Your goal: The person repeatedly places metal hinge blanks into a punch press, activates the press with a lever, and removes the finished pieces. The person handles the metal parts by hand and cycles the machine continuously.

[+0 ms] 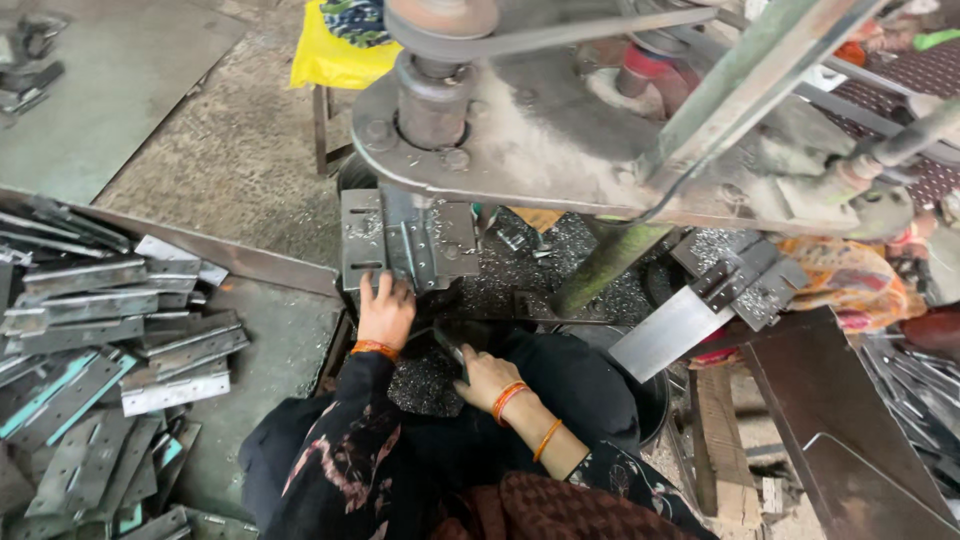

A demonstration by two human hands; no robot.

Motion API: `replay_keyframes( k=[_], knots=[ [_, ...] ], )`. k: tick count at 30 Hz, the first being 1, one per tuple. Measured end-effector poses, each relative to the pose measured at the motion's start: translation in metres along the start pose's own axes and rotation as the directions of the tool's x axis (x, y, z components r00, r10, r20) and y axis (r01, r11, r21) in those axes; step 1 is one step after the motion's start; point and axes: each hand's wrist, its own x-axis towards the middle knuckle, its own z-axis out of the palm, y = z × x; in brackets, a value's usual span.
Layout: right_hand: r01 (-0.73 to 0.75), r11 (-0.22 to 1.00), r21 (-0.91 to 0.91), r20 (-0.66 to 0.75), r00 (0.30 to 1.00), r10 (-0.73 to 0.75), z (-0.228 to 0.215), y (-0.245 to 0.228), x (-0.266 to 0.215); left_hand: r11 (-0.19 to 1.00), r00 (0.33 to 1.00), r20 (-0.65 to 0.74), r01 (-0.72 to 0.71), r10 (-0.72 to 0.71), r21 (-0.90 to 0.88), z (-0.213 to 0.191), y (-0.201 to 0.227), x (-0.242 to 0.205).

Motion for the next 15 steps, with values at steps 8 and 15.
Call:
replay_keyframes(
  k=[8, 15],
  knots=[
    [-0.016, 0.999, 0.047, 0.022, 1.000, 0.015, 0.000, -0.001, 0.000, 0.999, 0.992, -0.121, 0.012, -0.016, -0.031, -0.054, 0.000, 0.012],
    [0.112, 0.987, 0.114, -0.129, 0.987, -0.097, -0.015, 0.007, 0.012, 0.907, 0.924, -0.233, 0.202, -0.302, -0.370, -0.098, -0.018, 0.013]
  ],
)
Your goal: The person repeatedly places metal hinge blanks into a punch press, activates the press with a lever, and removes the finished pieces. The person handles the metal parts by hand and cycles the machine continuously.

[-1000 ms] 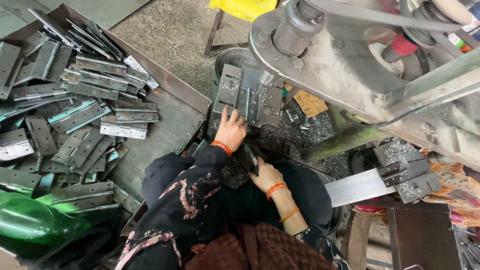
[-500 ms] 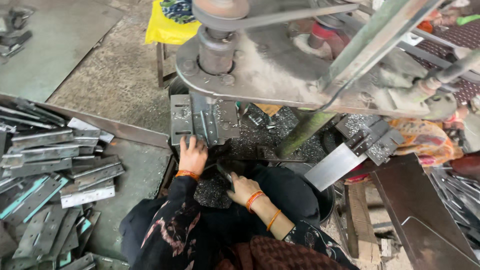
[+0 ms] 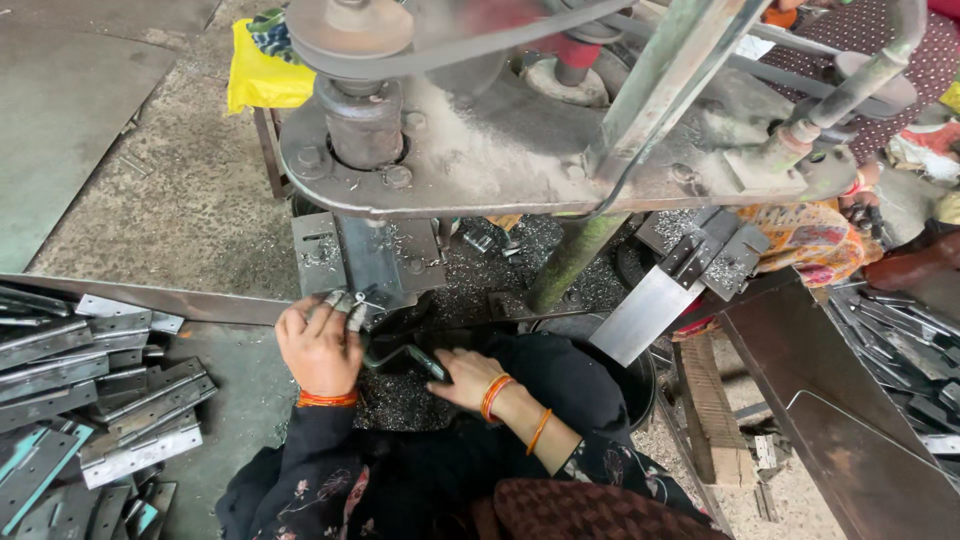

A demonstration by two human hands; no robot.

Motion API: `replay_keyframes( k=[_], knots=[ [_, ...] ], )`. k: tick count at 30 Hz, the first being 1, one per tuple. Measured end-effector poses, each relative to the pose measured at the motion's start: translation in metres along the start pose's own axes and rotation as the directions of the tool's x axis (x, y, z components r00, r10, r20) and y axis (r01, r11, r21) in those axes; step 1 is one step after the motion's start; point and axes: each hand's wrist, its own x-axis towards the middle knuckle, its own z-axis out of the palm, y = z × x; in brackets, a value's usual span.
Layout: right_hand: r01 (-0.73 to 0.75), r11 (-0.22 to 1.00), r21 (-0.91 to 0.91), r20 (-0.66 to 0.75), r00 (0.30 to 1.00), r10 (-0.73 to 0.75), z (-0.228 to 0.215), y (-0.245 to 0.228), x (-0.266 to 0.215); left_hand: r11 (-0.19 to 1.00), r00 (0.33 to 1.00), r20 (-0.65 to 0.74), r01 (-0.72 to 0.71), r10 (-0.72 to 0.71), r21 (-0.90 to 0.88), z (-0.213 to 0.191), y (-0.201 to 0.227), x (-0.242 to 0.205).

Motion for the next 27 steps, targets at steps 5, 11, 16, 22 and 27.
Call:
replay_keyframes(
  k=[5, 11, 16, 22, 27],
  knots=[
    [0.066, 0.942, 0.330, -0.210, 0.978, 0.005, -0.016, 0.008, 0.041, 0.894, 0.948, -0.127, 0.223, -0.291, -0.388, 0.008, -0.016, -0.006],
    [0.300, 0.531, 0.792, -0.421, 0.899, 0.122, -0.016, 0.010, 0.085, 0.448, 0.824, 0.146, 0.436, -0.547, -0.781, 0.057, -0.034, -0.012],
    [0.365, 0.551, 0.750, -0.541, 0.818, 0.195, -0.035, 0.011, 0.078, 0.164, 0.762, 0.395, 0.539, -0.513, -0.826, 0.079, -0.046, 0.000],
    [0.318, 0.932, -0.175, -0.560, 0.746, -0.360, -0.037, -0.020, 0.068, 0.929, 0.934, 0.099, 0.323, -0.343, 0.180, 0.057, -0.055, 0.015],
    [0.328, 0.911, -0.252, -0.377, 0.833, -0.404, -0.008, -0.049, 0.084, 0.960, 0.930, 0.238, 0.273, -0.279, 0.057, 0.052, -0.045, 0.003]
  ],
)
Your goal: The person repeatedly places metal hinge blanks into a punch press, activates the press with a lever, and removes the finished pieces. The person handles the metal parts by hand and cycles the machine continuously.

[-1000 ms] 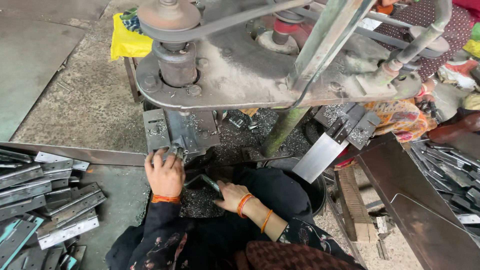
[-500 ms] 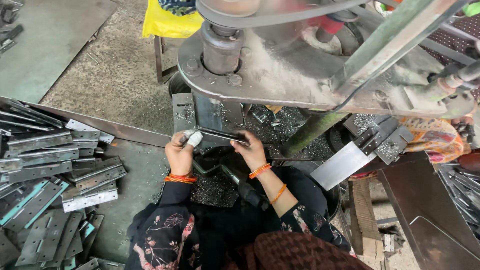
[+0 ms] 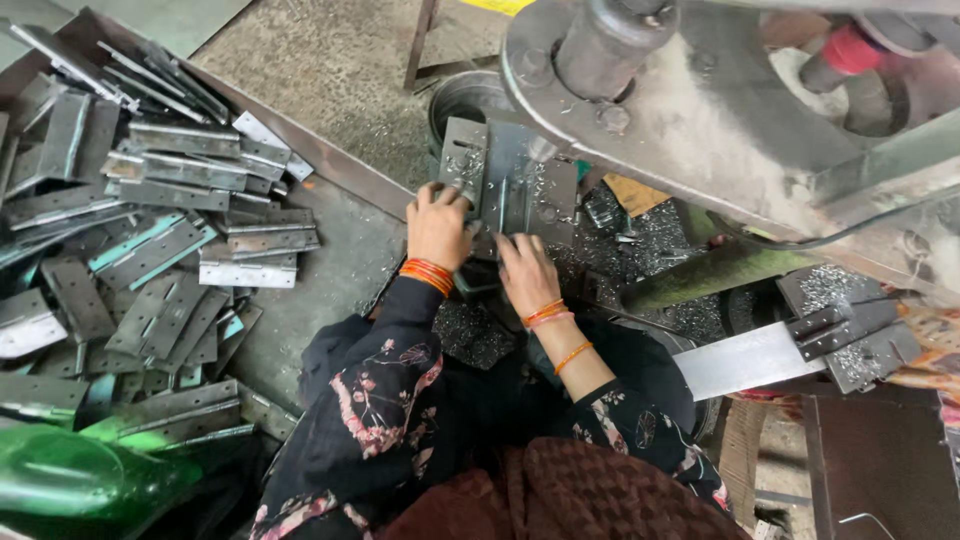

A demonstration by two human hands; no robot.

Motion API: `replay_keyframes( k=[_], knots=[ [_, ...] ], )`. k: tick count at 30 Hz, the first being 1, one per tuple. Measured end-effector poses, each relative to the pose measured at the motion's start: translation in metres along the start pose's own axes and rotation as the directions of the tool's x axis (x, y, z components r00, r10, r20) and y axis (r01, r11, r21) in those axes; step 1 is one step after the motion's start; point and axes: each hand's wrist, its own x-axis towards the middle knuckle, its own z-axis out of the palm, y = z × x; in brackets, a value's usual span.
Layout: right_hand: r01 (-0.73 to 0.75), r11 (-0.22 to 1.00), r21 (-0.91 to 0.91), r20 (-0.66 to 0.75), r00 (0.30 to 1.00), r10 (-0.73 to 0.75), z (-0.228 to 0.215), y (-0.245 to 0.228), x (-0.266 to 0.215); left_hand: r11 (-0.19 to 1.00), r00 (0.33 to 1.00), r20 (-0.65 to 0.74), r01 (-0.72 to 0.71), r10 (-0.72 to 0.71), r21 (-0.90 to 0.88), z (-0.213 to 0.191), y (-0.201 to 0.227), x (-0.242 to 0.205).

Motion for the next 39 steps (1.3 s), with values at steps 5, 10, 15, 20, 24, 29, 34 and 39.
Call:
replay_keyframes(
  k=[5, 10, 15, 20, 24, 29, 34, 39],
  knots=[
    [0.003, 0.985, 0.172, -0.033, 0.999, 0.003, -0.008, -0.001, -0.002, 0.992, 0.946, 0.317, -0.101, 0.071, 0.078, 0.009, 0.013, -0.012],
    [-0.086, 0.988, 0.124, 0.101, 0.992, 0.074, -0.035, -0.002, -0.046, 0.954, 0.911, 0.405, -0.182, 0.073, 0.238, 0.036, 0.026, -0.013],
    [-0.326, 0.942, -0.076, 0.486, 0.813, 0.320, -0.033, 0.002, -0.086, 0.941, 0.912, 0.408, -0.180, 0.050, 0.286, 0.049, 0.022, -0.004],
    [-0.518, 0.850, -0.096, 0.508, 0.709, 0.489, 0.028, 0.001, -0.133, 0.940, 0.930, 0.359, -0.187, 0.076, 0.285, 0.049, 0.019, -0.003],
    [-0.531, 0.847, -0.006, 0.451, 0.755, 0.476, 0.053, 0.009, -0.155, 0.930, 0.933, 0.353, -0.190, 0.071, 0.314, 0.045, 0.023, -0.009],
    [-0.459, 0.886, -0.063, 0.536, 0.733, 0.418, 0.018, 0.025, -0.128, 0.932, 0.954, 0.296, -0.148, 0.046, 0.332, 0.048, 0.030, -0.008],
    [-0.417, 0.908, -0.053, 0.493, 0.779, 0.387, -0.009, 0.028, -0.110, 0.942, 0.970, 0.244, -0.078, -0.004, 0.325, 0.063, 0.034, 0.008],
    [-0.558, 0.828, -0.048, 0.484, 0.713, 0.508, 0.028, 0.004, -0.143, 0.936, 0.991, 0.131, -0.064, 0.019, 0.347, 0.069, 0.032, 0.013]
  ],
)
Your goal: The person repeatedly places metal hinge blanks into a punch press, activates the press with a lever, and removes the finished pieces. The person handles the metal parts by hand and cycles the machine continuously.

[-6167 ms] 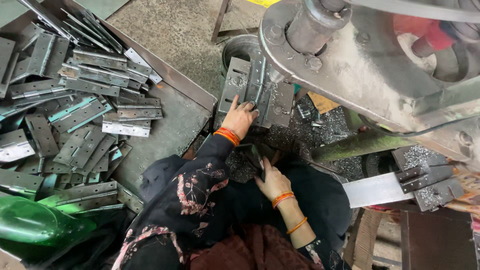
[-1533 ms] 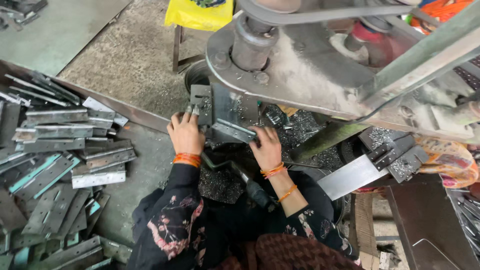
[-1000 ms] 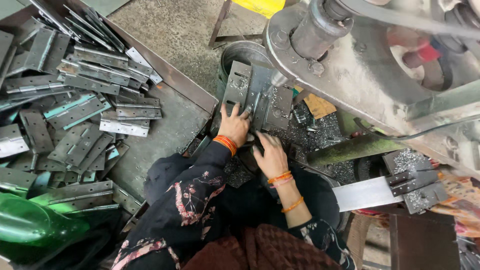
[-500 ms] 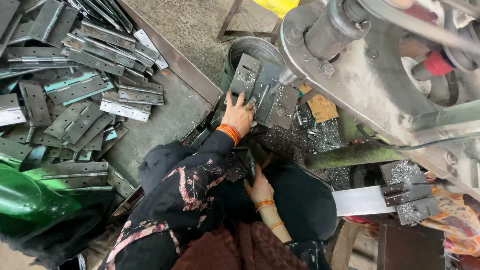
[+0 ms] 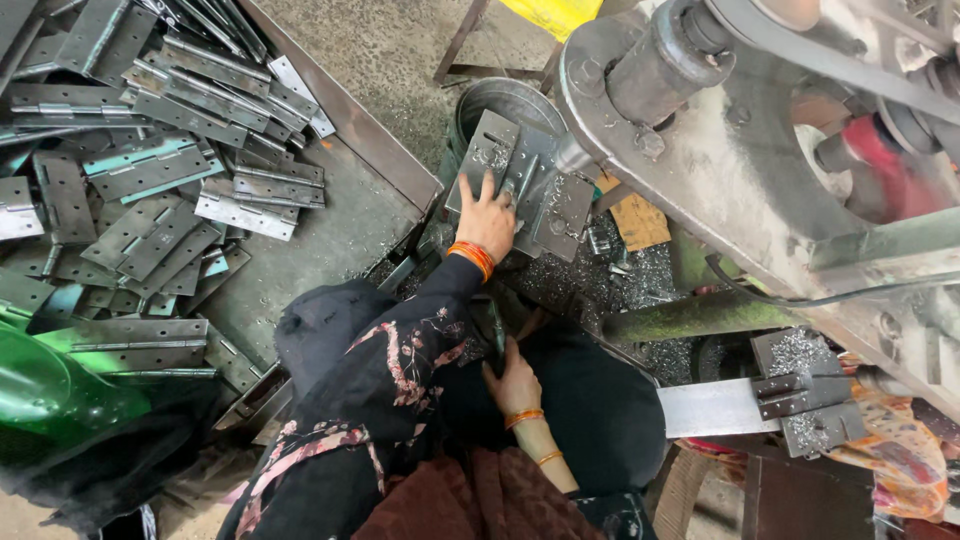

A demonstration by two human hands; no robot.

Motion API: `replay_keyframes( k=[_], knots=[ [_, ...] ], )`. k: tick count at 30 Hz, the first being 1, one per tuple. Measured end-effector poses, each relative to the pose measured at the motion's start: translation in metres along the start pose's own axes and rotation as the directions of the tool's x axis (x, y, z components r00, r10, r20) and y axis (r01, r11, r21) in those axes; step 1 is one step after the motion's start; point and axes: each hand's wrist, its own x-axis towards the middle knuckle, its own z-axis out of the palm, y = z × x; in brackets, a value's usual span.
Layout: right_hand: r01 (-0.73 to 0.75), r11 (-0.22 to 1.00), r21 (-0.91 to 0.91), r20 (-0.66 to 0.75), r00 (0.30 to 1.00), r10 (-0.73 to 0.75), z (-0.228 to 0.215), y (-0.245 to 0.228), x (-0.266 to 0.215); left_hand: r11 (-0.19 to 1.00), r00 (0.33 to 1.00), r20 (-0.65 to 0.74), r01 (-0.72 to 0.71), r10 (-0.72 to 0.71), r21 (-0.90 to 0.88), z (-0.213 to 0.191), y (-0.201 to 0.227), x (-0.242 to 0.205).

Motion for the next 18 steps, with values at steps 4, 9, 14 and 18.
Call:
replay_keyframes(
  k=[4, 9, 14, 18],
  knots=[
    [0.025, 0.999, 0.047, -0.013, 1.000, -0.025, 0.008, 0.004, -0.003, 1.000, 0.998, 0.070, 0.006, -0.005, -0.018, 0.000, 0.000, -0.014],
    [0.098, 0.993, -0.061, 0.044, 0.994, -0.096, -0.048, 0.000, 0.016, 0.999, 0.990, 0.134, 0.040, -0.038, -0.008, 0.005, 0.006, 0.007],
    [0.083, 0.993, -0.084, 0.061, 0.995, -0.078, -0.043, -0.001, 0.019, 0.998, 0.990, 0.134, 0.048, -0.042, -0.046, 0.014, 0.011, 0.035],
    [0.064, 0.995, 0.080, -0.075, 0.996, -0.058, 0.011, 0.005, 0.002, 1.000, 0.993, 0.115, 0.023, -0.021, -0.013, 0.015, 0.009, 0.026]
  ],
)
